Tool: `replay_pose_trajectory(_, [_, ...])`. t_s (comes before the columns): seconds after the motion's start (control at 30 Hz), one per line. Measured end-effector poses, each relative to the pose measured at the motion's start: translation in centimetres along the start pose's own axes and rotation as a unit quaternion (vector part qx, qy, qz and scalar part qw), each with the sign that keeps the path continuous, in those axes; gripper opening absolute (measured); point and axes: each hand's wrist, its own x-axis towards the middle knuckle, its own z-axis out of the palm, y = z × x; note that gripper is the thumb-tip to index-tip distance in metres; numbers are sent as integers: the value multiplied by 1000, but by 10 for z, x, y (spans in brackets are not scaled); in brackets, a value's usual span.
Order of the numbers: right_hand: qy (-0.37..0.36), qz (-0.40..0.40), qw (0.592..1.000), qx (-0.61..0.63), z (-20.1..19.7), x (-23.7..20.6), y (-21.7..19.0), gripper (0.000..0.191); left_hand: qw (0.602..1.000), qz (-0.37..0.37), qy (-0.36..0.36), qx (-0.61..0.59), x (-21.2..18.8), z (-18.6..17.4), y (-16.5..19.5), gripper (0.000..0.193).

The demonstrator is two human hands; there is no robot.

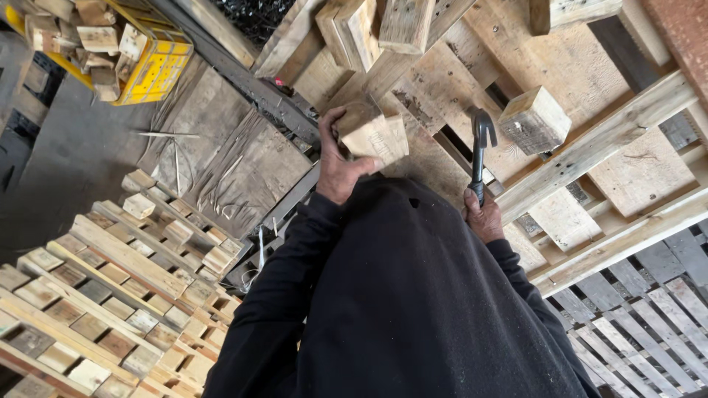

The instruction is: The person repeatedly picks small wooden blocks from a yellow crate and a wooden pallet, places them on a work surface, and hammers nails into them one at a time. The person also moves blocks between the crate and the pallet during the process.

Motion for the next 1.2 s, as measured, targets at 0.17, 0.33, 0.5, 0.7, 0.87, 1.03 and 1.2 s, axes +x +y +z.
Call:
replay_pose_trajectory(0.17, [6,-15,1000,16,0,2,4,66,991,6,70,115,-4,-24,-8,84])
replay_pose_trajectory(0.33, [1,-32,999,-13,-1,6,6,68,977,-105,-7,184,8,-59,16,106])
replay_pose_trajectory(0.5, [3,-21,1000,-6,1,5,2,72,970,-44,-84,223,8,-65,16,108])
replay_pose_trajectory(0.7, [29,-14,998,49,6,-16,-28,57,951,143,-28,271,9,-24,-54,111])
replay_pose_trajectory(0.87, [6,-143,974,174,3,-71,-91,35,909,99,7,405,10,-24,-100,121])
replay_pose_trajectory(1.03, [-104,-418,862,266,-4,-134,-159,48,906,91,12,414,7,-32,-100,106])
replay_pose_trajectory(1.2, [-217,-522,825,-23,-3,-125,-187,56,914,80,3,397,7,-28,-87,103])
